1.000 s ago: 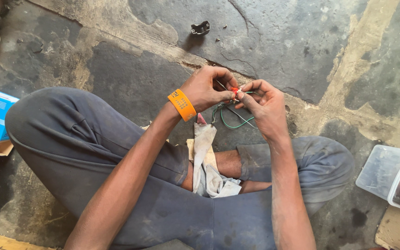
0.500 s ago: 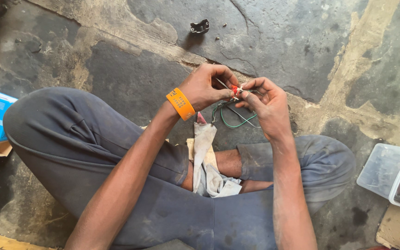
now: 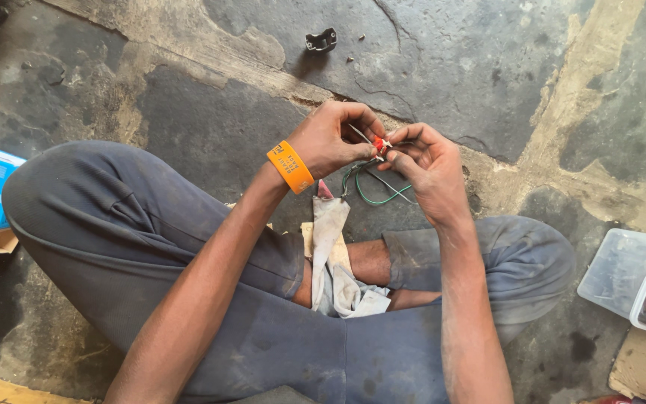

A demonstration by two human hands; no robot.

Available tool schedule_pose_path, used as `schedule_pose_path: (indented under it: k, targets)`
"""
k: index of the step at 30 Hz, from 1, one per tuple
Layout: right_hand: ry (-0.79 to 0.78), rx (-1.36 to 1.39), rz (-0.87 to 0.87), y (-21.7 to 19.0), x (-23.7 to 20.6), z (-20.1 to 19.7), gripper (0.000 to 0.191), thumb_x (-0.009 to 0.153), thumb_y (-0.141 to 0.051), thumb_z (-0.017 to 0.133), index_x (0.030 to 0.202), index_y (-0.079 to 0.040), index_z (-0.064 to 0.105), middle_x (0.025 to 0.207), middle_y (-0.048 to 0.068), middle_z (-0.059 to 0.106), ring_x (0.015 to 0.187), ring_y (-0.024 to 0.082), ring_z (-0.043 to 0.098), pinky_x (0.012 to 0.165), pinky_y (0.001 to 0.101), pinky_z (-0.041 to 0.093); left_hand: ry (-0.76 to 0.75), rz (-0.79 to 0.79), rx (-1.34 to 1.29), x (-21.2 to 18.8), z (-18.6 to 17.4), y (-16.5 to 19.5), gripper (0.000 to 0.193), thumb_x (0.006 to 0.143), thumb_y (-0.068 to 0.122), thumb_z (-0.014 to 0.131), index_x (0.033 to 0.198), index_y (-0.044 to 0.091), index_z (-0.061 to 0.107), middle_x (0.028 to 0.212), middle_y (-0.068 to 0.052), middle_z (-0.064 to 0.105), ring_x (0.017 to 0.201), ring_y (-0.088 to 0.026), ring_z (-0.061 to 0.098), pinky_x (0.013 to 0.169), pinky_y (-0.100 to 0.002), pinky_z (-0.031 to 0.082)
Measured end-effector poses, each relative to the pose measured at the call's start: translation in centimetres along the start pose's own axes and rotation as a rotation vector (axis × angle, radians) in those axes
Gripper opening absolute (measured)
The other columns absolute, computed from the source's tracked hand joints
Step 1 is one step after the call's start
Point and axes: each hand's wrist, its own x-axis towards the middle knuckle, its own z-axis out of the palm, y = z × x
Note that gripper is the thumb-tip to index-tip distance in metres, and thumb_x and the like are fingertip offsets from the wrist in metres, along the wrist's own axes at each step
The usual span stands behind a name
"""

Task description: The person sits on the workshop floor and connects a green wire to a small red-and-white switch component, twisting and pressing the wire ends into the switch terminals by hand and repositioning the wire as they work.

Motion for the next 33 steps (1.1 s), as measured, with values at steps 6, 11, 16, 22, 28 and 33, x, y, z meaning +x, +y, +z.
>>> schedule_pose_path:
  k: [6,11,16,22,28,33]
  targets:
    - [0.001,-0.001,-0.002,0.05,0.01,0.00,0.017,0.098,0.007,0.065,0.114,0.004,0.061,0.107,0.009,0.068,0.099,0.013,0.068,0.087,0.0292,0.062,0.009,-0.015,0.034,0.00,-0.01,0.11,0.020,0.085,0.010,0.080,0.101,0.000,0.074,0.090,-0.003,0.076,0.083,-0.008,0.073,0.075,-0.024,0.061]
    - [0.016,-0.023,0.006,0.06,0.06,0.09,0.017,0.098,0.005,0.068,0.113,0.004,0.062,0.107,0.009,0.069,0.098,0.013,0.069,0.084,0.0285,0.061,0.004,-0.019,0.045,-0.02,0.03,0.23,0.021,0.085,0.011,0.081,0.102,0.000,0.074,0.090,-0.003,0.076,0.082,-0.008,0.071,0.074,-0.024,0.060]
    - [0.010,-0.035,0.017,0.06,0.03,-0.01,0.018,0.097,0.003,0.069,0.113,0.004,0.062,0.107,0.010,0.071,0.096,0.014,0.070,0.084,0.0281,0.061,-0.005,-0.010,0.056,-0.03,0.05,0.24,0.022,0.085,0.011,0.081,0.102,0.000,0.074,0.090,-0.003,0.076,0.082,-0.008,0.072,0.074,-0.024,0.060]
    - [0.003,-0.013,0.018,0.25,0.14,-0.19,0.018,0.097,0.004,0.069,0.113,0.003,0.061,0.107,0.009,0.070,0.098,0.014,0.071,0.085,0.0288,0.062,-0.015,-0.025,0.030,0.03,0.10,0.16,0.021,0.085,0.009,0.080,0.103,-0.001,0.073,0.091,-0.004,0.077,0.083,-0.009,0.073,0.074,-0.024,0.061]
    - [-0.003,-0.009,0.020,0.28,0.12,-0.31,0.020,0.096,0.007,0.068,0.113,0.003,0.060,0.107,0.010,0.070,0.099,0.015,0.072,0.087,0.0294,0.062,0.001,-0.070,0.056,0.07,0.18,0.25,0.020,0.085,0.008,0.080,0.102,-0.001,0.075,0.089,-0.004,0.077,0.079,-0.008,0.073,0.070,-0.024,0.060]
    - [-0.005,-0.017,0.030,0.18,0.14,-0.30,0.020,0.095,0.006,0.068,0.114,0.003,0.061,0.106,0.011,0.072,0.097,0.016,0.073,0.086,0.0293,0.062,-0.002,-0.081,0.036,0.07,0.19,0.42,0.020,0.084,0.008,0.079,0.101,-0.001,0.075,0.087,-0.004,0.077,0.077,-0.008,0.074,0.068,-0.023,0.060]
